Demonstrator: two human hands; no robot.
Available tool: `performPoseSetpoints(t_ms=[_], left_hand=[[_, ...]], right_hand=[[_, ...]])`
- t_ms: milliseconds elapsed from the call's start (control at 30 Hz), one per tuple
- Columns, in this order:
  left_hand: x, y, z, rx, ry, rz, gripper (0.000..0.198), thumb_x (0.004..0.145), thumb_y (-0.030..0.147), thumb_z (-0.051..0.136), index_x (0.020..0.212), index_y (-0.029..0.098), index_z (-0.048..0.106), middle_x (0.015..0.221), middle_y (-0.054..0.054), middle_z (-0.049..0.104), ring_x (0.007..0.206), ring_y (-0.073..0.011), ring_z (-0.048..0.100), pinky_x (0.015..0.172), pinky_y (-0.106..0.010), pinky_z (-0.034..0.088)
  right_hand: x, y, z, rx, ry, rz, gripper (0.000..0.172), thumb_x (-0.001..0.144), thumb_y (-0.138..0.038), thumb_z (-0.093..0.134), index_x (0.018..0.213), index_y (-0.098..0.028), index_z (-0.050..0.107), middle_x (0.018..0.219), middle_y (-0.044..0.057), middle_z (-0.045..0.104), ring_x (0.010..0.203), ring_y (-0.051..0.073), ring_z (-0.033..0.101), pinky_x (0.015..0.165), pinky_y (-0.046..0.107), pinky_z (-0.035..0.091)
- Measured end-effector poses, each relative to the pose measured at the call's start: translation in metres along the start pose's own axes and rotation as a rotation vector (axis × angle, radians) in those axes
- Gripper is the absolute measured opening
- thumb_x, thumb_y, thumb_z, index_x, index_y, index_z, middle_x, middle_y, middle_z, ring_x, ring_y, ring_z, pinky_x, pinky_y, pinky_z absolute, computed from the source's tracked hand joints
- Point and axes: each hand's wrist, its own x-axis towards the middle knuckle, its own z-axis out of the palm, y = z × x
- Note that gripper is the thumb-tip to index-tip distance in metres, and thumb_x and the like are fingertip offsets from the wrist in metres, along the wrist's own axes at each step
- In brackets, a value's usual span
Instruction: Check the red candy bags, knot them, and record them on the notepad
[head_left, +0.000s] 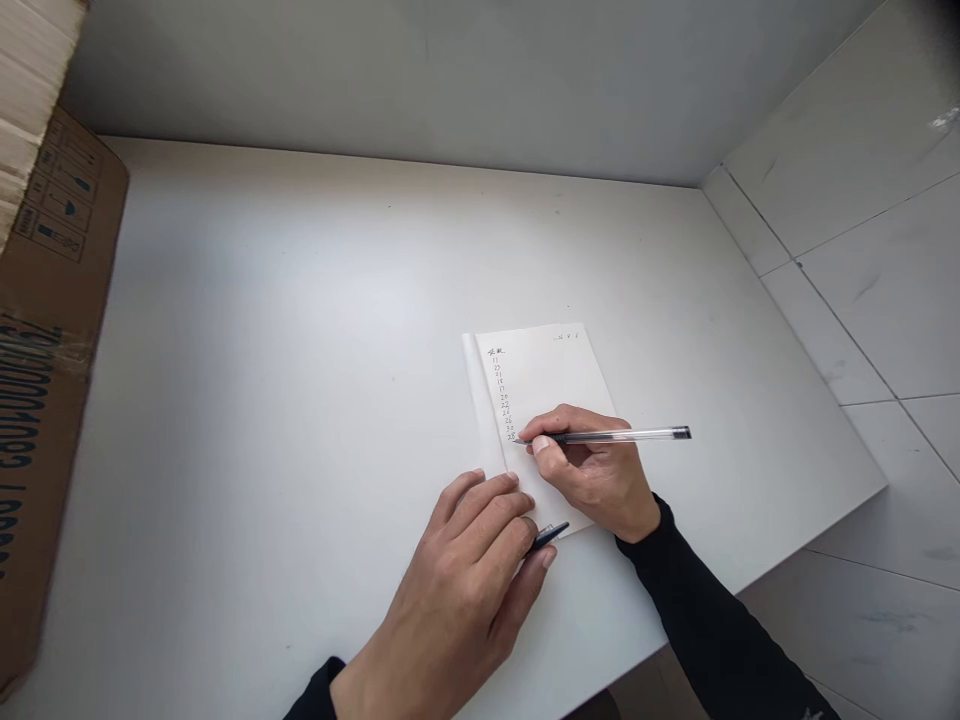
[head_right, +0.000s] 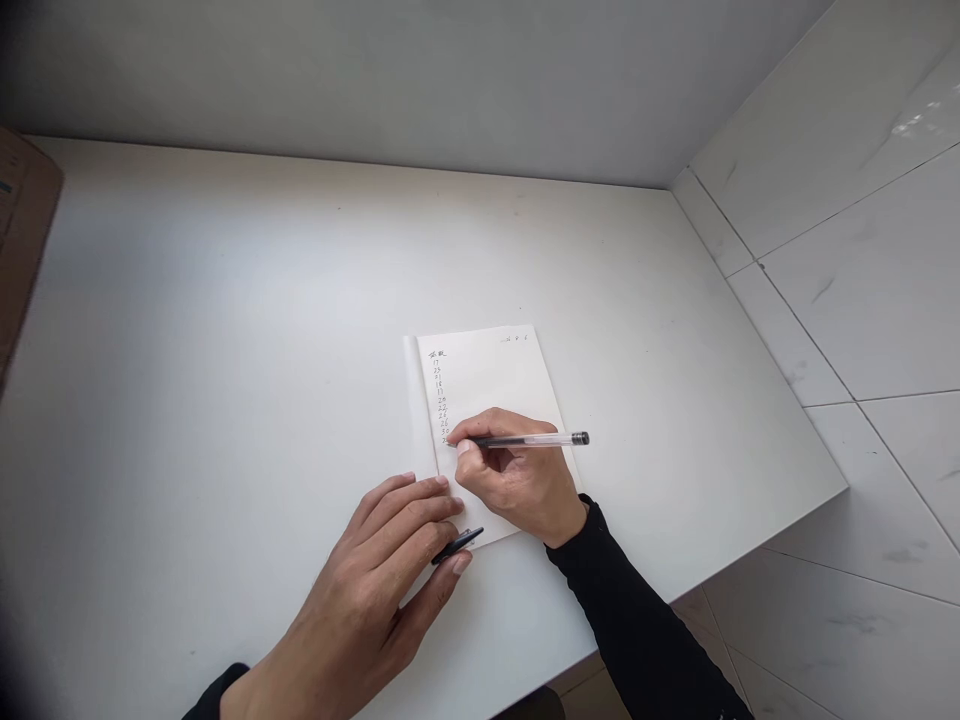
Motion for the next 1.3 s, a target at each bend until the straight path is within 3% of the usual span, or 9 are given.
performPoseSetpoints(t_ms=[1300], left_hand=[[0.0014, 0.0005, -0.0004, -0.004, -0.015, -0.014, 0.015, 0.095, 0.009, 0.064, 0.108, 0.016, 0.065, 0.112, -0.005, 0.073, 0.120, -0.0204, 0.061, 0.113, -0.039, 0.039]], right_hand=[[0.0010, 0.0006, -0.0007, -0.040, 0.016, -0.005, 0.017, 0.083, -0.011, 0.061, 0.083, -0.023, 0.073, 0.077, -0.001, 0.071, 0.067, 0.014, 0.064, 0.058, 0.027, 0.052]])
